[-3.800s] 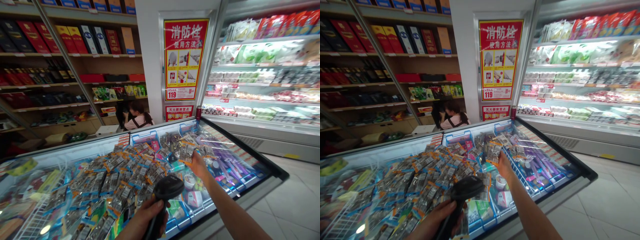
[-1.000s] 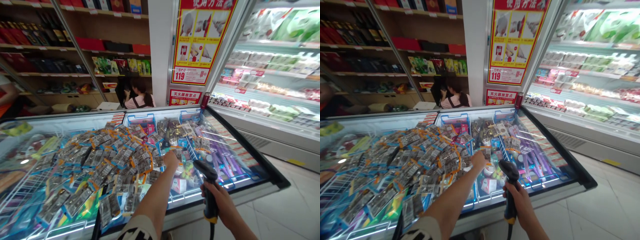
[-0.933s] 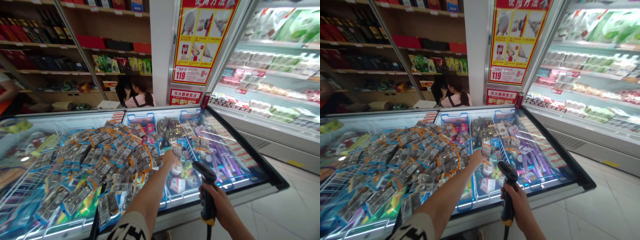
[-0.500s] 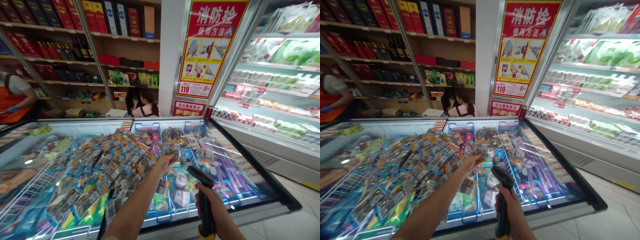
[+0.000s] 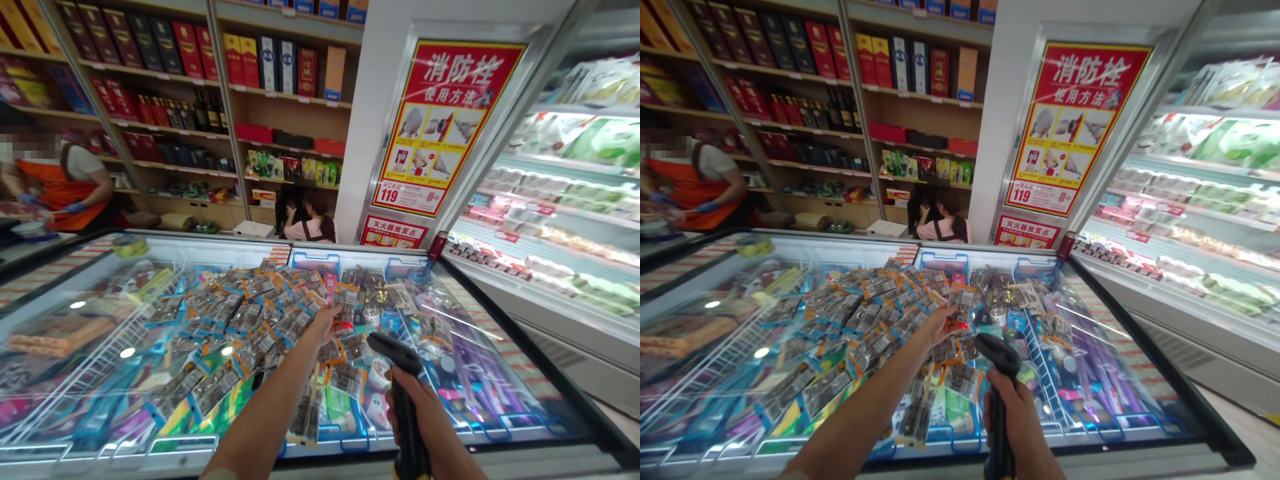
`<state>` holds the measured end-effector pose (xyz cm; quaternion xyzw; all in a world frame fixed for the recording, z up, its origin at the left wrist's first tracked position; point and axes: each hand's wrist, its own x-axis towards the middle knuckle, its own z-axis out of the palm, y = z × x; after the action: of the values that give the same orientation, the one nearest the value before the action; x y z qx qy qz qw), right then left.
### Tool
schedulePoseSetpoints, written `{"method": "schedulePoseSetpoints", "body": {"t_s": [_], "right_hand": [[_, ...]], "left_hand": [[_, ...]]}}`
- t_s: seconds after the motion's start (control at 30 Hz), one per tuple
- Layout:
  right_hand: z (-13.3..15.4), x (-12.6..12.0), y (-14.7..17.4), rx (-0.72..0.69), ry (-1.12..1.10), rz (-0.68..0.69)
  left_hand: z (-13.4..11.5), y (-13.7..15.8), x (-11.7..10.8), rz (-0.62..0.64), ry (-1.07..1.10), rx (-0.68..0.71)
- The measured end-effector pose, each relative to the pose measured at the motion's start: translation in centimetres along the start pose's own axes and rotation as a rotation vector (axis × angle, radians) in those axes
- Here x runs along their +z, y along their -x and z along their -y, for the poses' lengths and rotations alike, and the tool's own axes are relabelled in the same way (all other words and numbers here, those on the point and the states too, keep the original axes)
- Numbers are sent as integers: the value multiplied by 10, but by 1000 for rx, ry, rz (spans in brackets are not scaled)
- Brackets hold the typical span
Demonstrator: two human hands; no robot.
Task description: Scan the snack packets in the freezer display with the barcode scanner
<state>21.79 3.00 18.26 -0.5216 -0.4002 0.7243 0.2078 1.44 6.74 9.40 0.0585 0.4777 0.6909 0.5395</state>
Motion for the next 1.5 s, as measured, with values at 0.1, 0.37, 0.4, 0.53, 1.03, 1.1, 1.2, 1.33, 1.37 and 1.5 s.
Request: {"method": "schedulePoseSetpoints", "body": {"t_s": [0.1, 0.37, 0.4, 0.53, 1.03, 1.1, 1.2, 1.33, 1.37, 1.5], "right_hand": [[-2, 9, 5, 13, 16, 13], [-6, 20, 14, 4, 25, 43], [-6, 19, 13, -3, 36, 23], [-7, 0, 0, -48, 5, -104], [7, -118, -66, -14, -243, -323], [5, -129, -78, 23, -238, -304], [3, -148, -95, 49, -211, -282], [5, -166, -110, 61, -196, -308], [6, -168, -113, 64, -176, -315], [10, -166, -124, 74, -100, -349]], "left_hand": [[-7, 5, -7, -4, 14, 6], [-10, 12, -10, -2, -63, 32], [-13, 12, -12, -25, -131, 34], [-33, 10, -35, -255, -794, 149], [3, -71, 66, -291, -1576, 546], [39, -102, 105, -175, -1513, 469], [84, -142, 147, -191, -1472, 340], [118, -176, 168, -385, -1562, 291], [123, -182, 169, -421, -1597, 309], [125, -193, 160, -368, -1731, 401]]}}
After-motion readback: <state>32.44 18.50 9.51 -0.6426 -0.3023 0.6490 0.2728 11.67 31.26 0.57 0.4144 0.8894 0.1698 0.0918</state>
